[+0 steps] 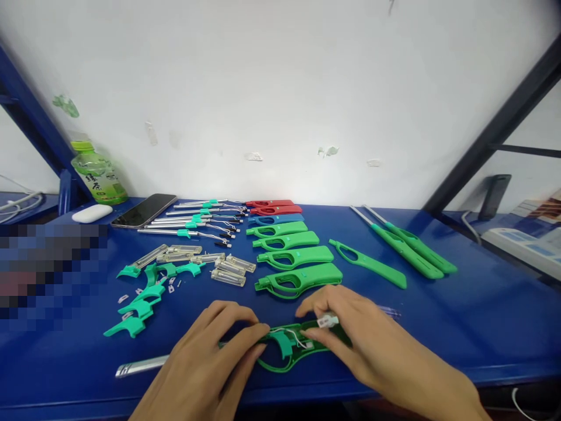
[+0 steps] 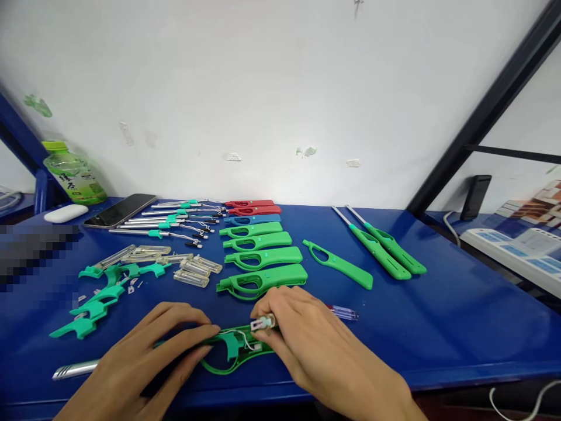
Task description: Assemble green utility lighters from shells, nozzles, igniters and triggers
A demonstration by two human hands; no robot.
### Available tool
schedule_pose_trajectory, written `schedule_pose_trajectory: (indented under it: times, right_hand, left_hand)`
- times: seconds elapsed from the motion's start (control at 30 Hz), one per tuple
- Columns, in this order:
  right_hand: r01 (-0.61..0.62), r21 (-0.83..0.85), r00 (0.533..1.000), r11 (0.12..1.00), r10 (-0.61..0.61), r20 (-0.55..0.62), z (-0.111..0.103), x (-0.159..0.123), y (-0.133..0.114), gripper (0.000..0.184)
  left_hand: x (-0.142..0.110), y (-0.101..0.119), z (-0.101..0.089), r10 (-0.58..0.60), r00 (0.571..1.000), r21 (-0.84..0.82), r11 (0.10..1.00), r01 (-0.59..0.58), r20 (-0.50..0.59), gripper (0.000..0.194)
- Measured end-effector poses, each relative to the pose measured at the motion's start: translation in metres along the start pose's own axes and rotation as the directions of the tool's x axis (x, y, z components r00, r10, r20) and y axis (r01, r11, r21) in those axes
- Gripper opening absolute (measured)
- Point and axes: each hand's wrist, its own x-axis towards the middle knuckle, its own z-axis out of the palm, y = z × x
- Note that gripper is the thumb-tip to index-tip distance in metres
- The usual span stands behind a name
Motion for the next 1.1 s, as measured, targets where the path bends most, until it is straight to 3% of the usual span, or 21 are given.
schedule_pose_trajectory:
  times: [0.1, 0.37, 0.53, 0.63, 0.73, 1.1]
  right_hand:
    - [0.094, -0.037, 0.993, 0.995, -0.091, 0.072, -0.005, 0.006, 0.0, 0.016]
    - [0.378, -0.335, 0.919, 0.863, -0.393, 0.027, 0.0, 0.017, -0.002, 0.029]
    - [0.426, -0.426, 0.872, 0.798, -0.488, -0.042, 0.003, 0.017, -0.006, 0.037]
    - [0.44, -0.448, 0.85, 0.778, -0.522, -0.072, 0.003, 0.017, -0.006, 0.042]
    - [0.435, -0.455, 0.849, 0.777, -0.523, -0.081, 0.004, 0.017, -0.007, 0.046]
    - [0.467, -0.455, 0.829, 0.759, -0.555, -0.075, 0.009, 0.015, -0.004, 0.041]
  left_hand:
    - [-0.003, -0.002, 0.002, 0.009, 0.999, -0.039, 0.999, -0.008, 0.037, 0.027]
    - [0.0, 0.0, 0.003, 0.003, 1.0, -0.131, 0.991, -0.001, 0.009, 0.025]
    - [0.002, 0.004, 0.003, 0.013, 0.998, -0.14, 0.99, -0.02, -0.054, 0.025]
    - [0.0, 0.004, 0.004, 0.006, 0.999, -0.141, 0.99, -0.012, -0.038, 0.025]
    - [-0.002, 0.003, 0.003, -0.019, 1.0, -0.147, 0.989, 0.017, -0.009, 0.023]
    - [0.001, 0.004, 0.003, -0.006, 0.998, -0.158, 0.987, -0.005, -0.065, 0.023]
